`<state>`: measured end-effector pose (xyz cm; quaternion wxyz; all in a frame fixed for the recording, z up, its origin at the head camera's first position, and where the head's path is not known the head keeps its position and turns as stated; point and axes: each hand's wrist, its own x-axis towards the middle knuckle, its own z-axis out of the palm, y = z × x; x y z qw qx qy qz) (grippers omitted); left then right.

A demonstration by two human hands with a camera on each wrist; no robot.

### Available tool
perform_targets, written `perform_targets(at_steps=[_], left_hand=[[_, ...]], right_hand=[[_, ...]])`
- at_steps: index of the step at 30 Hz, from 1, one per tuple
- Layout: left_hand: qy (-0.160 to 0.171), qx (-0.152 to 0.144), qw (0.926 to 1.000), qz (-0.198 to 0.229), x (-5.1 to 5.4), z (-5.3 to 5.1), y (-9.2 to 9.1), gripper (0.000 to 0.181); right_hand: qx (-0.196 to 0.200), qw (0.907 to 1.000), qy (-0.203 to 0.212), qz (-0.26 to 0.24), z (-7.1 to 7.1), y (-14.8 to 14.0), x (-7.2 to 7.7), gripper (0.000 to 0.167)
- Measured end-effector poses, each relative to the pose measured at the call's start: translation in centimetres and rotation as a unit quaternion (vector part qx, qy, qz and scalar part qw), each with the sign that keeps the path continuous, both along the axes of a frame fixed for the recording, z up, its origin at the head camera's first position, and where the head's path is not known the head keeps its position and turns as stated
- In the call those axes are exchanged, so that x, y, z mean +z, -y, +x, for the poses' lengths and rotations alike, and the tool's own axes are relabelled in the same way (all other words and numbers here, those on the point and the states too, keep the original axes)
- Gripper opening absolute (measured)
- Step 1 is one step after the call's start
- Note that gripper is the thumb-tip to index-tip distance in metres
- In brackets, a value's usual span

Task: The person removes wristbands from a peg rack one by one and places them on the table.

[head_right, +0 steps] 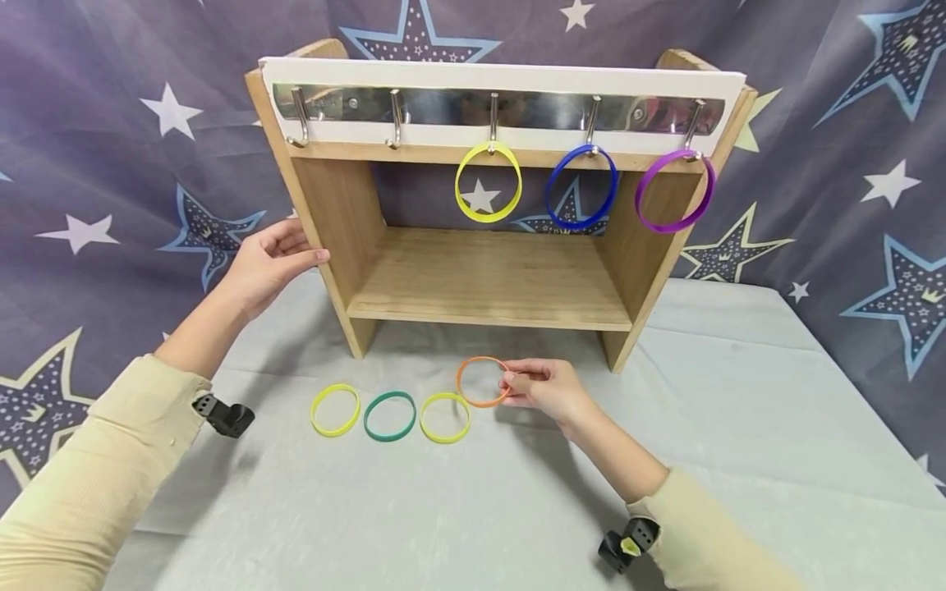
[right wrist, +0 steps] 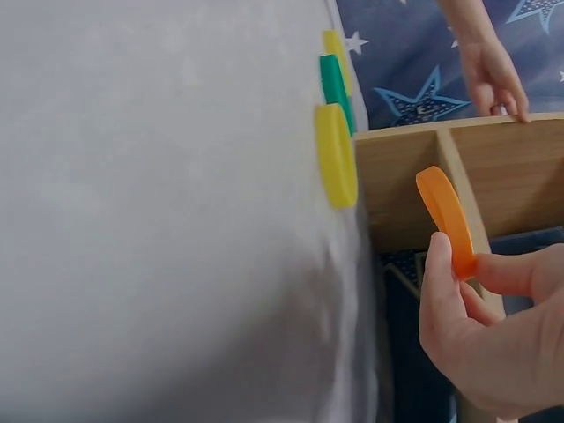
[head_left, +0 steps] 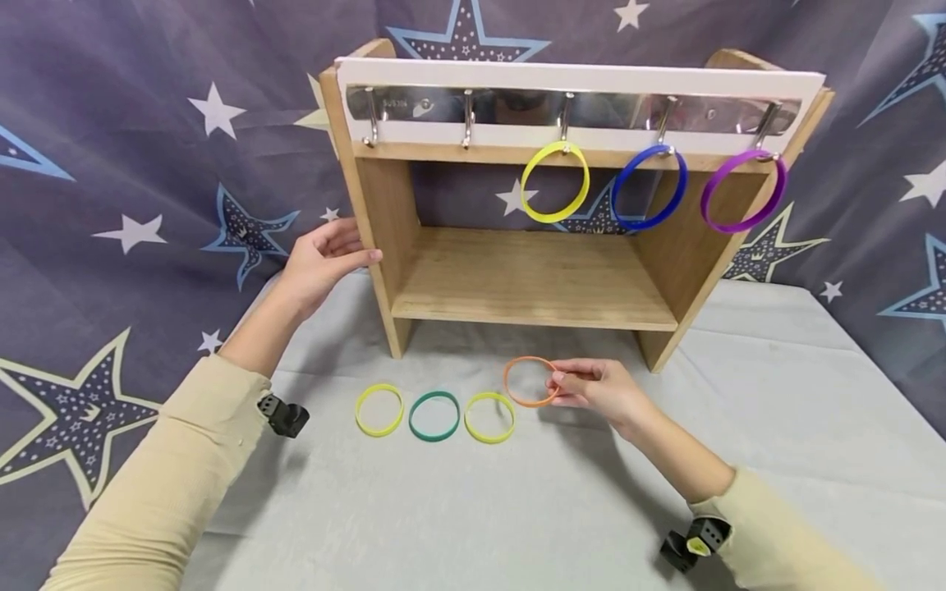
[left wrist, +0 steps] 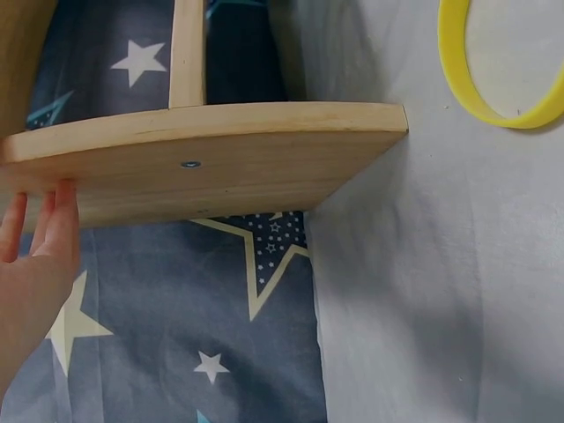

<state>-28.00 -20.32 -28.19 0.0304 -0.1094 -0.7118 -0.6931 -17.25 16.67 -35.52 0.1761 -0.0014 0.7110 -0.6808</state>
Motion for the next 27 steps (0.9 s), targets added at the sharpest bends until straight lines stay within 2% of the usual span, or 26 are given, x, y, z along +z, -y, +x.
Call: perform_targets(at_steps=[10, 16, 27], left_hand=[[0.0, 0.001, 1.0, 0.0, 0.2, 0.0, -0.2, 0.053], [0.001, 0.001, 1.0, 0.0, 0.2, 0.1, -0.2, 0.054], [0.003, 0.003, 1.0, 0.001, 0.1, 0.2, -0.1, 0.053]], right_hand=[[0.038, 0.9991, 0.013, 0.012, 0.6, -1.8, -1.5, 0.045], [0.06, 0.9974, 0.011, 0.038, 0.9, -2.2, -2.4, 0.042], [0.083, 0.9936, -0.005, 0.076, 1.0, -2.1, -2.7, 0.039]])
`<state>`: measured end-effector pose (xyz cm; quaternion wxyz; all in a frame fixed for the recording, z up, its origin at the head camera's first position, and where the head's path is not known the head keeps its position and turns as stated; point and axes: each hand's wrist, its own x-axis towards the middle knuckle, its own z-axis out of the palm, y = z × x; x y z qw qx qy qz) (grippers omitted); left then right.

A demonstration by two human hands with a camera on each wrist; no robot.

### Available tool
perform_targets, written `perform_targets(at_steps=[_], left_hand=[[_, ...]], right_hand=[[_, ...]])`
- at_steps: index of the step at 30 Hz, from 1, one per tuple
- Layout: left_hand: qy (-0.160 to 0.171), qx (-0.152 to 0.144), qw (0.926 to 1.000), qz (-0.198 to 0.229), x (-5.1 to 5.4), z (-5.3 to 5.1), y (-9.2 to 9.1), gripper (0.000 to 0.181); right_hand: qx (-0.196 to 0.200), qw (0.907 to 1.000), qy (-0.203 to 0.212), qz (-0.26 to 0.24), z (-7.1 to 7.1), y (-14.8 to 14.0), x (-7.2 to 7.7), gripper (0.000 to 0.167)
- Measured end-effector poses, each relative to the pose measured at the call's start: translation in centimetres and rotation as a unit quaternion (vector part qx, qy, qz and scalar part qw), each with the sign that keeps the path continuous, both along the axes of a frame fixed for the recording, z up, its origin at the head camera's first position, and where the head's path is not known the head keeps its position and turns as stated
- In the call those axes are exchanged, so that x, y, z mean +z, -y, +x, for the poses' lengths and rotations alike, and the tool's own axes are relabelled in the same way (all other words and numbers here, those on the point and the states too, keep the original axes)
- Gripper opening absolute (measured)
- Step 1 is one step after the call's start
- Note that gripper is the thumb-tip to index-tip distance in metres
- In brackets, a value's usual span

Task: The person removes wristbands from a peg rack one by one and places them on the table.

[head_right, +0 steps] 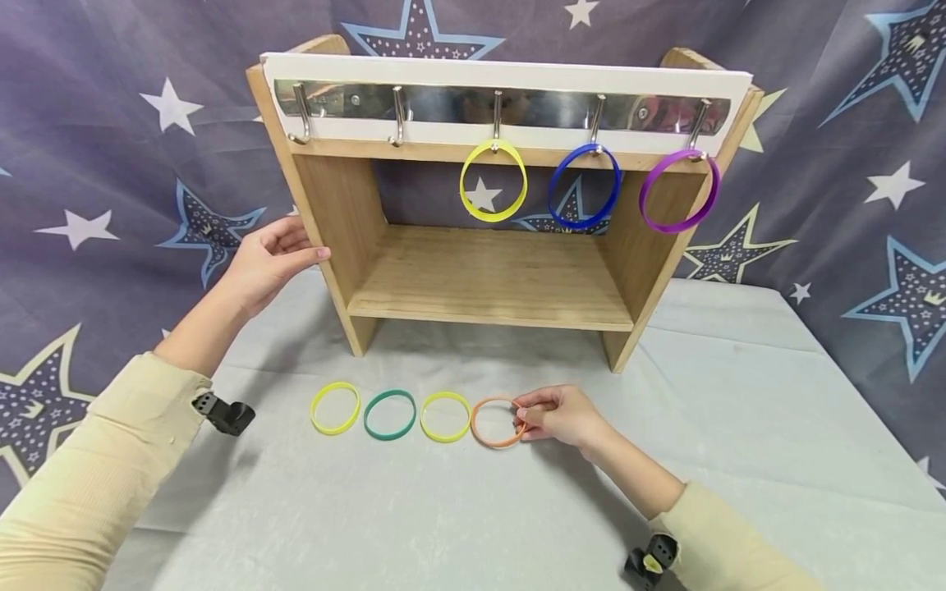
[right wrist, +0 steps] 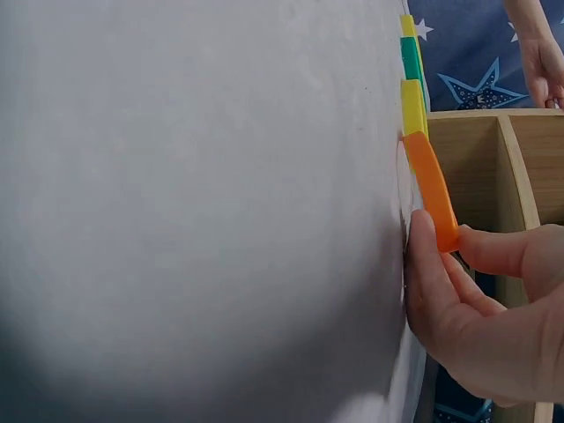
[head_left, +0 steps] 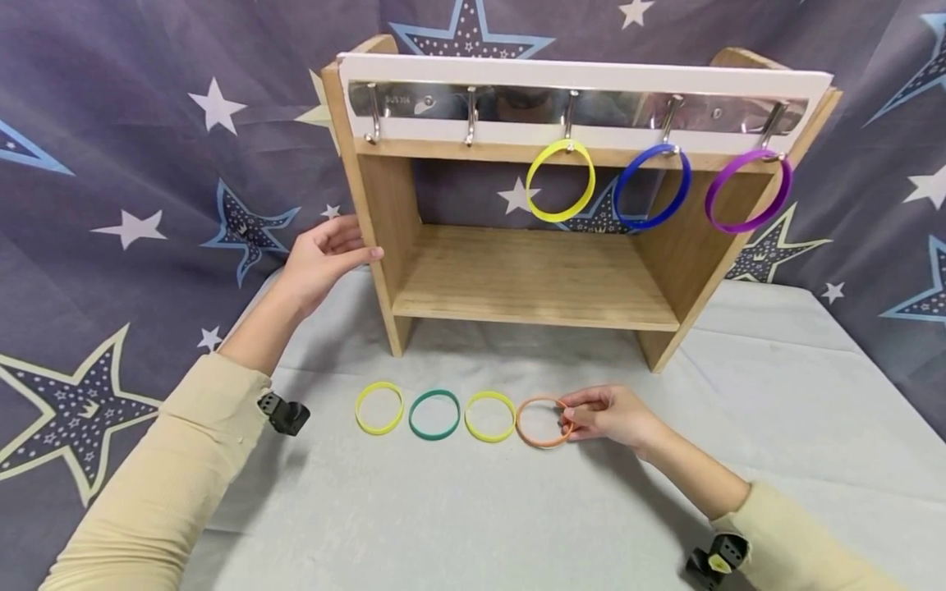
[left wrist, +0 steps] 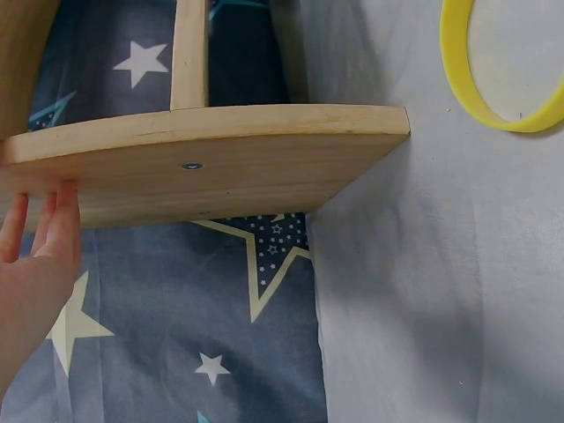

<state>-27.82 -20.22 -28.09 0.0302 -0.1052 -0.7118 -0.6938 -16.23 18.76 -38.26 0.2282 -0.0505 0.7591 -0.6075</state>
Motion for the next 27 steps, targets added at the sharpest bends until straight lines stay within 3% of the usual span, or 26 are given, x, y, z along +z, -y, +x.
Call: perform_targets(at_steps=[6, 11, 18, 27], left_hand=[[0.013, 0.004, 0.9998, -0.012, -0.2, 0.1, 0.1, 0.055], [0.007, 0.004, 0.9999, -0.015, -0.1, 0.0, 0.0, 0.054], [0.0, 0.003, 0.9999, -0.014, 0.2, -0.1, -0.1, 0.053], [0.0, 0.003, 1.0, -0.008, 0.1, 0.1, 0.0, 0.053]], right_hand=[[-0.009, 0.9953, -0.061, 0.074, 0.2, 0.3, 0.0, 0.032], [-0.017, 0.9866, -0.102, 0.126, -0.1, 0.2, 0.9, 0.031], [-0.027, 0.978, -0.138, 0.154, -0.8, 0.3, 3.1, 0.032], [-0.055, 0.9551, -0.219, 0.192, -1.2, 1.1, 6.5, 0.028]])
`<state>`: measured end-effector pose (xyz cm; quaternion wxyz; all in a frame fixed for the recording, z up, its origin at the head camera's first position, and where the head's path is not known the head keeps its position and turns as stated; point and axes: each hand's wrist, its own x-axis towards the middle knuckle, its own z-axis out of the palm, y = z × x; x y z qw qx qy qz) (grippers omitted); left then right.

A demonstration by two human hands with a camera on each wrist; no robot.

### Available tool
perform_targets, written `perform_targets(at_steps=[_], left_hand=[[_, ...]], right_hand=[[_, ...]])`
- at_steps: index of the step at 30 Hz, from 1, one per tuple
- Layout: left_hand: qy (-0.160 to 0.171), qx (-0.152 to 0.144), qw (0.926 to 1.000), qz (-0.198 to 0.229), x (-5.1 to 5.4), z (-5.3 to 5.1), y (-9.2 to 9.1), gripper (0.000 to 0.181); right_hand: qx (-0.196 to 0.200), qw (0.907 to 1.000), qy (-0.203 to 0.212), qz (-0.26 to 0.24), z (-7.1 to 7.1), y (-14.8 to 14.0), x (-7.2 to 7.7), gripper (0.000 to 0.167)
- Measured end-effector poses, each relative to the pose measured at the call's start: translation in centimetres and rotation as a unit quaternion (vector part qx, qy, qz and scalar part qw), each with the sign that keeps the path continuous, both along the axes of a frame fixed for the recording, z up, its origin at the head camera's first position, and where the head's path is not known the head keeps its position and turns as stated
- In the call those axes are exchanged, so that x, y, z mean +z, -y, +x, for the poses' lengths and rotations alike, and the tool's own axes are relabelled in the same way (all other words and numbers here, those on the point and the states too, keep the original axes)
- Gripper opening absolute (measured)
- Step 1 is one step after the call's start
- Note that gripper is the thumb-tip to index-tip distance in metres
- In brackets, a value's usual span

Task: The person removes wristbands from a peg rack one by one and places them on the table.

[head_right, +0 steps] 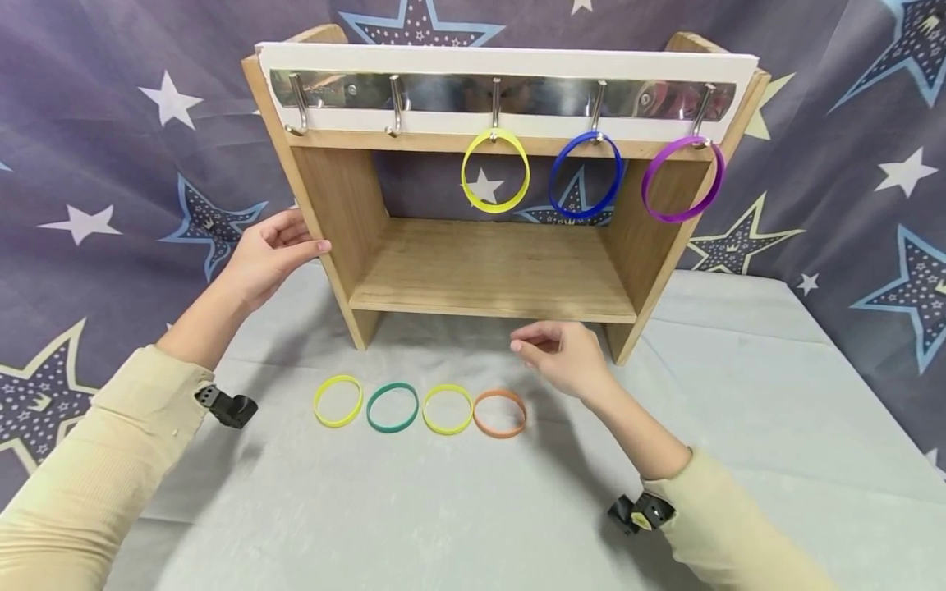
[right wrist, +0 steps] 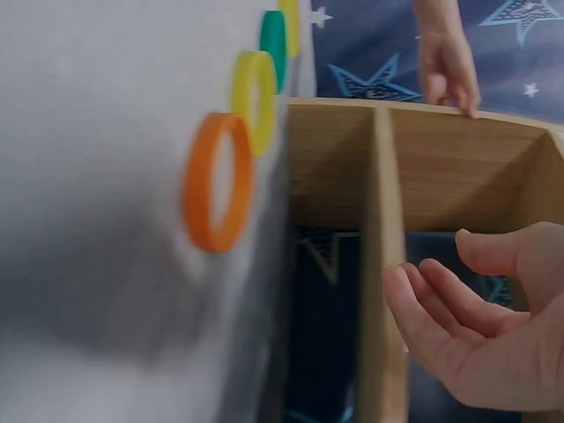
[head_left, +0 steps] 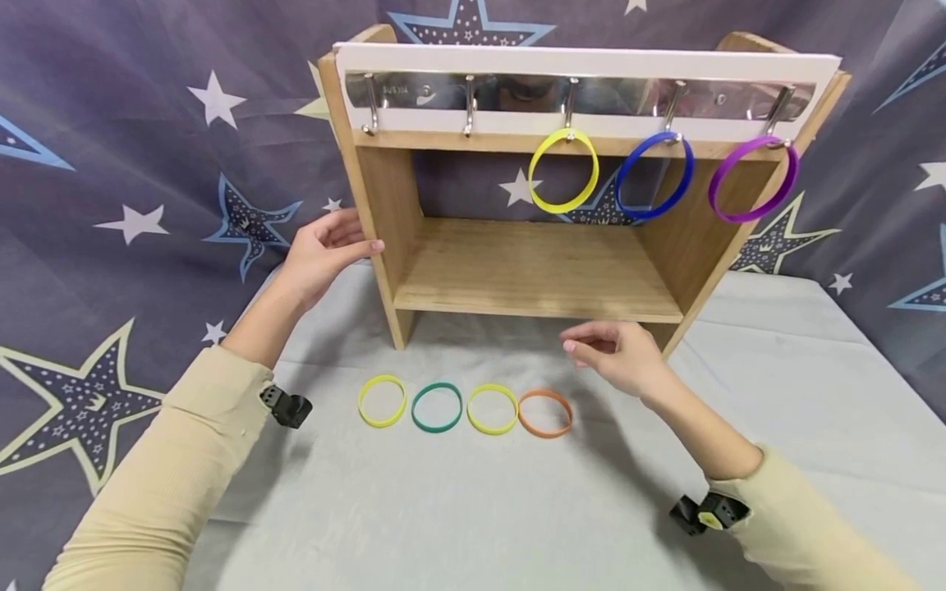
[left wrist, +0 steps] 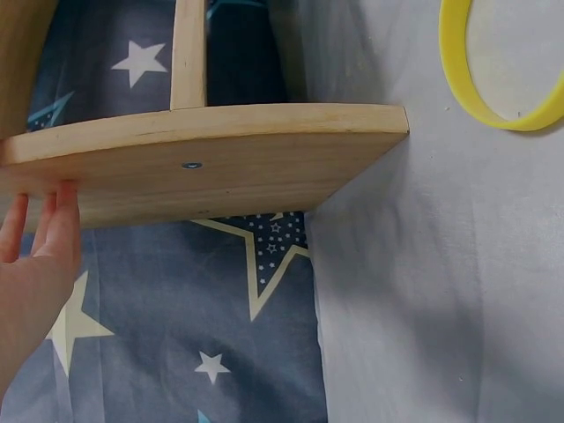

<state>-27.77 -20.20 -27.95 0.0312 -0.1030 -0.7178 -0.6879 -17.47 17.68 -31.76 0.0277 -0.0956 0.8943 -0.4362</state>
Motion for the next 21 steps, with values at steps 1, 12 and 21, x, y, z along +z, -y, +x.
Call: perform_targets(at_steps=[1, 12, 21], left_hand=[[-0.001, 0.0, 1.0, 0.0, 0.0, 0.0, 0.0, 0.053], [0.003, 0.003, 1.0, -0.004, 0.1, 0.0, 0.0, 0.054], [0.006, 0.005, 0.9999, -0.008, 0.1, 0.1, -0.1, 0.056]], right_hand=[[-0.002, 1.0, -0.005, -0.004, -0.1, 0.1, 0.4, 0.028], [-0.015, 0.9967, -0.067, -0.044, 0.0, 1.1, 5.3, 0.03], [-0.034, 0.9858, -0.149, -0.068, 1.0, 1.3, 8.7, 0.028]])
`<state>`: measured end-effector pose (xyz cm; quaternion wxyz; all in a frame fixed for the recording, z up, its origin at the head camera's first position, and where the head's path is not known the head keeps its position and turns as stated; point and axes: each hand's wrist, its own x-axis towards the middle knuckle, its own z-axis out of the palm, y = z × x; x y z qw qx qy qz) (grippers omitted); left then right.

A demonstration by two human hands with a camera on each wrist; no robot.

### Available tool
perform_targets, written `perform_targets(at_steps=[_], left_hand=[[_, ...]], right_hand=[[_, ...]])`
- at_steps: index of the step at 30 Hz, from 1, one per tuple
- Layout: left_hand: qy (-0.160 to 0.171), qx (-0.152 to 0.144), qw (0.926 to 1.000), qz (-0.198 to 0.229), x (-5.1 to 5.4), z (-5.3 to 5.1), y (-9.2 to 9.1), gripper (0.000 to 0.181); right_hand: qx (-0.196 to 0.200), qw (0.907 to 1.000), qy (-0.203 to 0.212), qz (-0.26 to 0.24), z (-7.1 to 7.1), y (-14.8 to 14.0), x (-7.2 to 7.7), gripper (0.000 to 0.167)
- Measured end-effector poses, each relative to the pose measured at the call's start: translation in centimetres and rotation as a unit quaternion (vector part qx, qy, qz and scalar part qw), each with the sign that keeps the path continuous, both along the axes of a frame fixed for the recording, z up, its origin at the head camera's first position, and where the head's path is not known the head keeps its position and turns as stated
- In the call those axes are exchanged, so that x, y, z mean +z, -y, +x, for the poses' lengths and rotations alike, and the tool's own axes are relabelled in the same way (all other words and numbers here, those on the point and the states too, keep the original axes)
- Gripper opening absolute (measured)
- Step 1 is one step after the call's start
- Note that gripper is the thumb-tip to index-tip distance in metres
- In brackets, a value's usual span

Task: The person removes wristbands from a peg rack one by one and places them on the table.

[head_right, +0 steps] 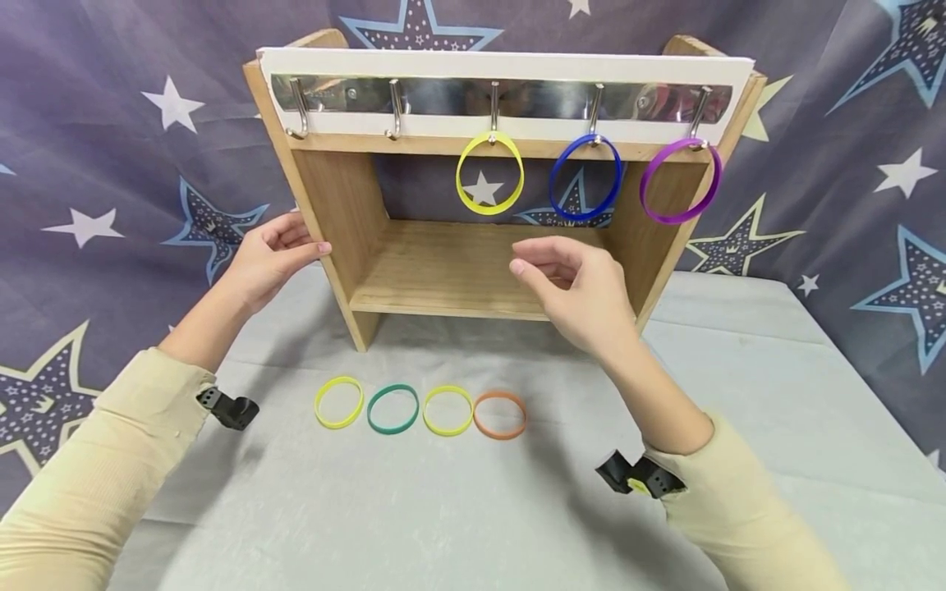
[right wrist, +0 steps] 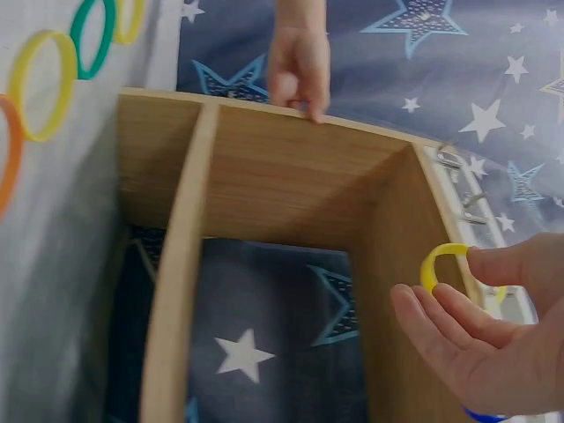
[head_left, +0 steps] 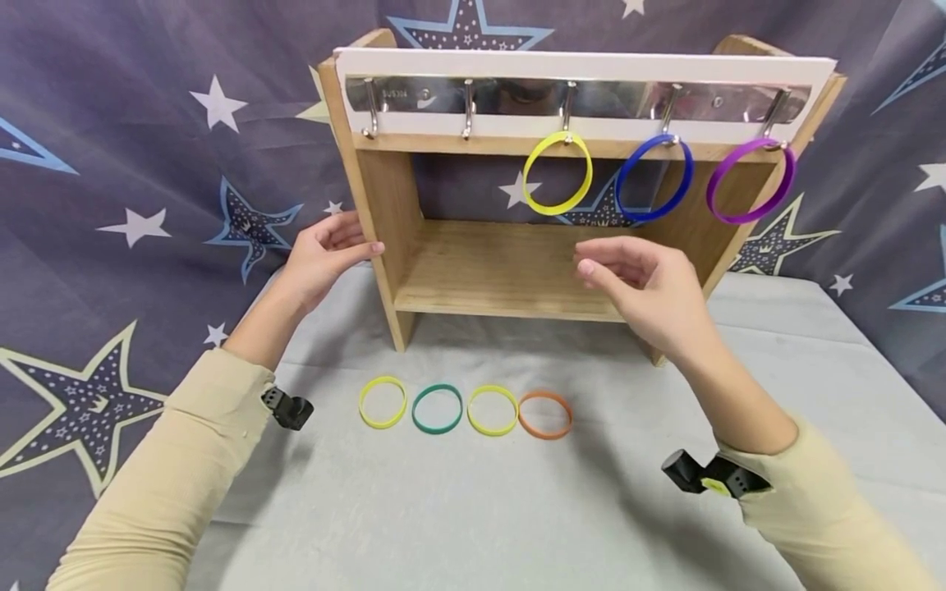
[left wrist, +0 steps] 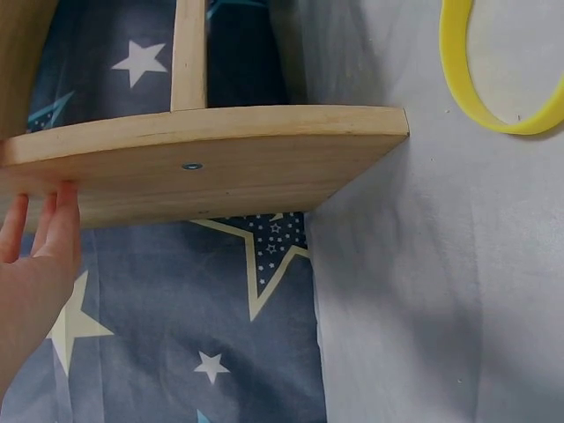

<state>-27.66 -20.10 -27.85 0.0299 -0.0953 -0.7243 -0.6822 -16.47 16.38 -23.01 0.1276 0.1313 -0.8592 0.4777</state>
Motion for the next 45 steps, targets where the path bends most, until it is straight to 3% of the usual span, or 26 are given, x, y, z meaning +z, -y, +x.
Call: perform_targets(at_steps=[8, 15, 27, 32, 35, 40, 45], left_hand=[[-0.001, -0.001, 1.0, -0.002, -0.1, -0.1, 0.1, 0.055], [-0.006, -0.004, 1.0, 0.004, -0.1, -0.1, 0.2, 0.052], [-0.003, -0.003, 1.0, 0.007, -0.1, -0.1, 0.2, 0.053], [-0.007, -0.004, 0.9999, 0.007, -0.2, -0.1, 0.2, 0.052], [-0.009, -0.005, 0.9999, 0.009, -0.2, -0.1, 0.1, 0.051], [-0.011, -0.004, 0.9999, 0.011, -0.2, -0.2, 0.1, 0.05], [-0.01, -0.005, 0.9998, 0.013, -0.3, -0.3, 0.1, 0.051]], right_hand=[[0.004, 0.9991, -0.026, -0.033, -0.3, -0.3, 2.0, 0.033], [0.003, 0.9984, -0.005, -0.056, -0.8, -0.2, 3.1, 0.042], [0.021, 0.991, 0.019, -0.131, -2.2, 0.8, 3.3, 0.05], [0.007, 0.986, 0.02, -0.165, -2.8, 1.3, 3.0, 0.047], [0.012, 0.9797, 0.009, -0.2, -3.0, 1.7, 2.8, 0.041], [0.045, 0.9584, -0.02, -0.281, -3.2, 2.2, 2.5, 0.019], [0.048, 0.9464, -0.041, -0.317, -3.3, 2.5, 2.4, 0.008]])
